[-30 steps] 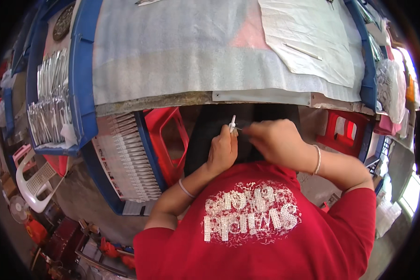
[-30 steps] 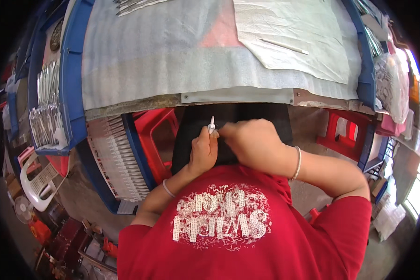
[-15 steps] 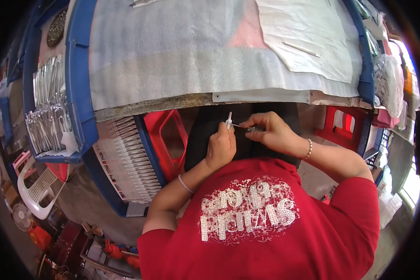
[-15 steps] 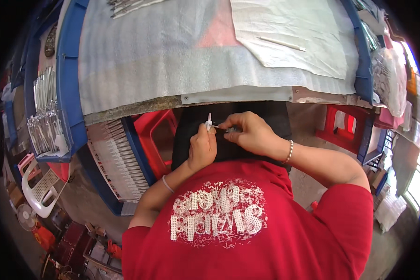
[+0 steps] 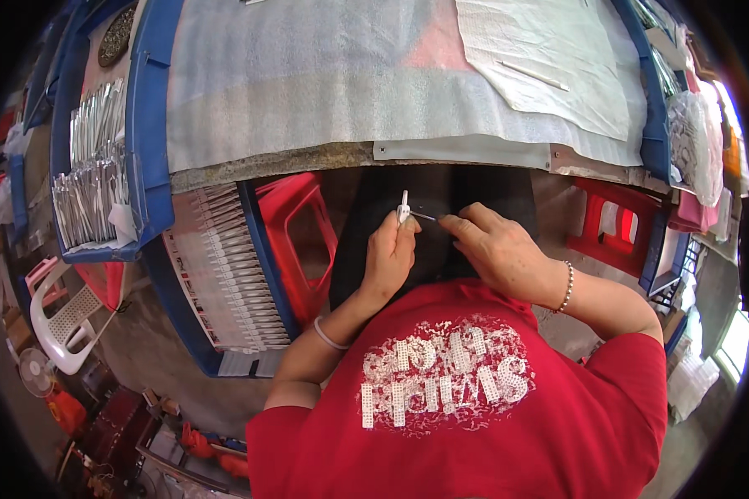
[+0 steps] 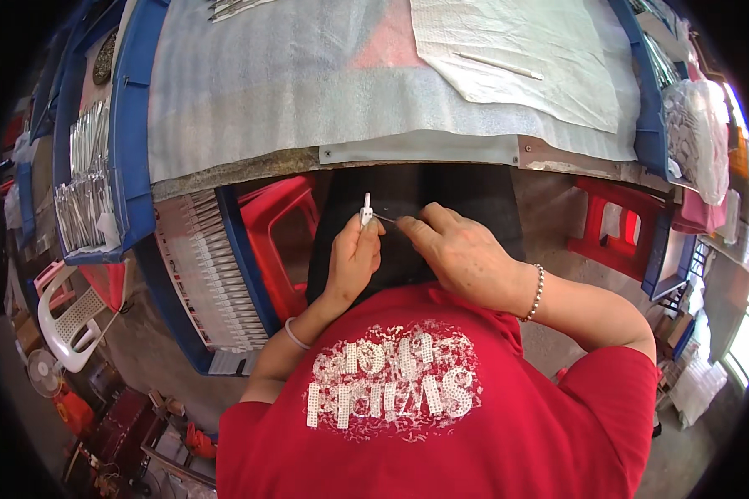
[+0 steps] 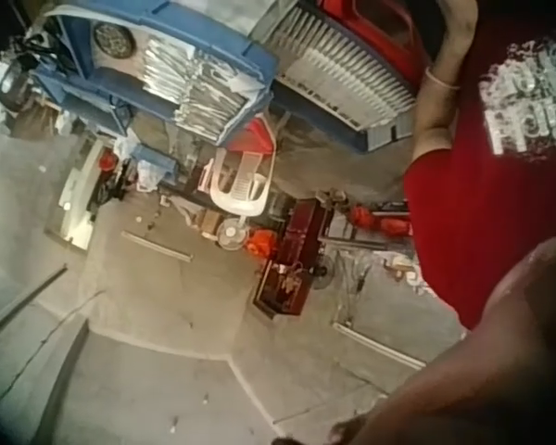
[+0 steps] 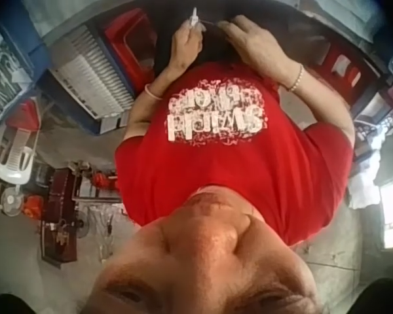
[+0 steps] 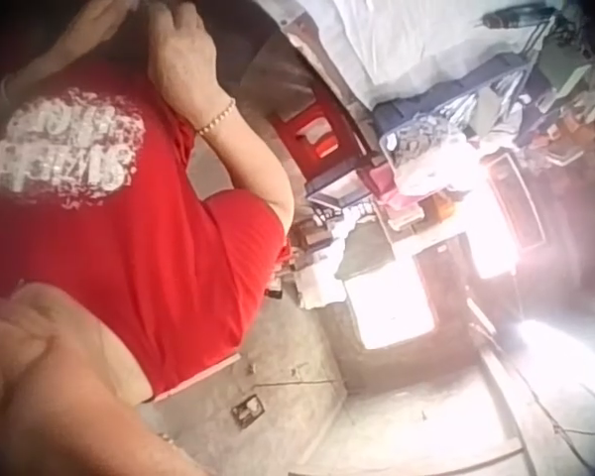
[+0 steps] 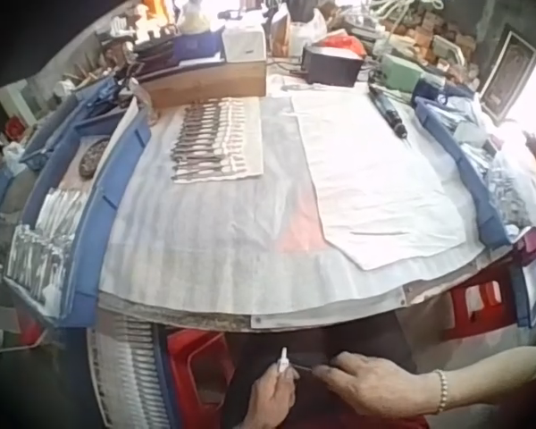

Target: Assembling small metal pins into white plastic housings using a precision tool at a workbench.

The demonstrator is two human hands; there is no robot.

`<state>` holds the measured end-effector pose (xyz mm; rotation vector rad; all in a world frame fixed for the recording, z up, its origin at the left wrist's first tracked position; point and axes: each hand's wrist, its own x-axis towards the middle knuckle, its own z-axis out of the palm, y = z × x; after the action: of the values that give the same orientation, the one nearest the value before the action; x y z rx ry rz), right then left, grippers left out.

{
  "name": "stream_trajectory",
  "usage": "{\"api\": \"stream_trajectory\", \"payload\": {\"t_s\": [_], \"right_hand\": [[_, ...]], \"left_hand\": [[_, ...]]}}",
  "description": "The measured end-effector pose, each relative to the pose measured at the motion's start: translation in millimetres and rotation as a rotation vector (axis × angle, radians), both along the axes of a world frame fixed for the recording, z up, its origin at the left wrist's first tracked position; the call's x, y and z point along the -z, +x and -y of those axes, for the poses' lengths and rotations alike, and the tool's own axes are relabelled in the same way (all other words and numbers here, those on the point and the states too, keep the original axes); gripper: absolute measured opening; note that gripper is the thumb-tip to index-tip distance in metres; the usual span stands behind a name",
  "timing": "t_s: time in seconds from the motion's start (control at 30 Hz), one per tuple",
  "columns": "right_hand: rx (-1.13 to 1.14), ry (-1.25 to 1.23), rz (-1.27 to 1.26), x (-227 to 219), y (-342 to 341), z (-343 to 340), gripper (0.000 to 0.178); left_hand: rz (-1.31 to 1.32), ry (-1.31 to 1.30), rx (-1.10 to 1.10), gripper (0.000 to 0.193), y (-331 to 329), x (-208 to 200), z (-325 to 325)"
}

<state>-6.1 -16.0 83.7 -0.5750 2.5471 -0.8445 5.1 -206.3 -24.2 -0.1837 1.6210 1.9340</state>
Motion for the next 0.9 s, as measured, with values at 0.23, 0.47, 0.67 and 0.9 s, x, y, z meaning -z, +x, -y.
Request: {"api": "stream_trajectory", "payload": {"t_s": [0.23, 0.47, 0.67, 0.9], "right_hand": [[-0.003, -0.018, -0.028, 2.5, -1.6, -1.8, 0.048], [-0.008, 0.108, -0.079, 10.0, -8.5, 8.1, 0.032], [0.581, -0.462, 0.559, 60.5, -10.7, -3.0, 0.02], [-0.411, 0.488, -0.297, 10.4, -22.2, 20.4, 0.036]], "left_hand": [[-0.018, -0.022, 0.016, 0.018, 0.7, 4.0, -0.7], [-0.327, -0.321, 0.077, 0.014, -2.3, 11.0, -3.7], [-0.515, -0.398, 0.036, 0.012, -9.3, 16.1, -7.6], [-0.468, -0.31, 0.038, 0.013, -3.5, 14.3, -5.8]]}}
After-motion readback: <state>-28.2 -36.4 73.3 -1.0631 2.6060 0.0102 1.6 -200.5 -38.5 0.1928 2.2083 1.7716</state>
